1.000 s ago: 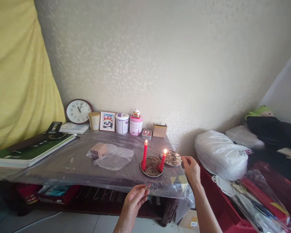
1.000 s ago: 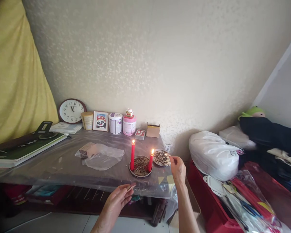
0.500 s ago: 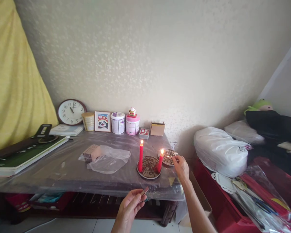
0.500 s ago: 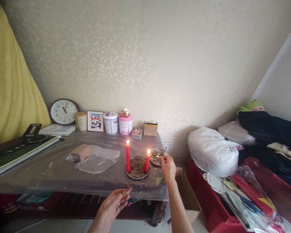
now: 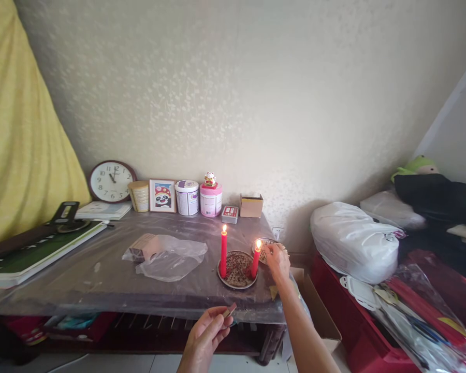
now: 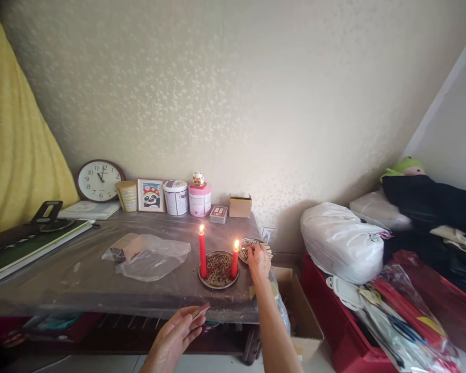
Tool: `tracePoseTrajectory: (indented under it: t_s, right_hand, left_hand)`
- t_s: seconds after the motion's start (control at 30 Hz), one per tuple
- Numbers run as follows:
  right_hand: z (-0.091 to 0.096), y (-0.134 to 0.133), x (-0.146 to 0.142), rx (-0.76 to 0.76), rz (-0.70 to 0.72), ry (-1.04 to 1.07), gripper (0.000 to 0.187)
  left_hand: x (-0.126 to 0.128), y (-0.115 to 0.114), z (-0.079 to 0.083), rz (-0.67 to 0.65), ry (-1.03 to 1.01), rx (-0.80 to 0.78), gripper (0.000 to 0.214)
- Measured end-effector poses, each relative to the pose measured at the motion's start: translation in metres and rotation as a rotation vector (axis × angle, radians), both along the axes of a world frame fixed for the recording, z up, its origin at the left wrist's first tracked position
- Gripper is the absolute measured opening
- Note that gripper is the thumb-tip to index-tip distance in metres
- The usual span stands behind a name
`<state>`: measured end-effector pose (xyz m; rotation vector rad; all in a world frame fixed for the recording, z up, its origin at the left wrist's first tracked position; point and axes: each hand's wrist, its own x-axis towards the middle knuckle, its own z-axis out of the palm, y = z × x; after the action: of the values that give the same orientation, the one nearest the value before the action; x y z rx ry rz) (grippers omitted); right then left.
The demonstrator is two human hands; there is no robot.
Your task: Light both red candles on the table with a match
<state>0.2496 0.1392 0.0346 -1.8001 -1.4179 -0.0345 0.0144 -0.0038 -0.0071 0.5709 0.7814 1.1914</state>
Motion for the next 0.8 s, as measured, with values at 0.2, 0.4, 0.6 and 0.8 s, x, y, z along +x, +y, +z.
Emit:
tracePoseTrajectory:
  t_s: [0.2, 0.4, 0.6, 0.8]
  right_hand:
    - [0.006, -0.015, 0.009, 0.066, 0.034, 0.051, 0.028]
    - [0.027, -0.071, 0.01, 0.154, 0.071, 0.121, 0.042]
    - [0.014, -0.135, -0.044, 0.087, 0.34, 0.144, 0.038]
    - [-0.02, -0.164, -0.071, 0.05, 0.574, 0.259, 0.027]
  left_hand:
    - [-0.001, 0.0, -0.004, 0.018, -0.016, -0.005, 0.038]
    - [0.002, 0.0, -0.01, -0.003, -0.006, 0.006, 0.035]
    - [0.004, -0.002, -0.012, -0.002, 0.069, 0.039, 0.038]
    - [0.003, -0.009, -0.005, -0.086, 0.264, 0.182, 0.04]
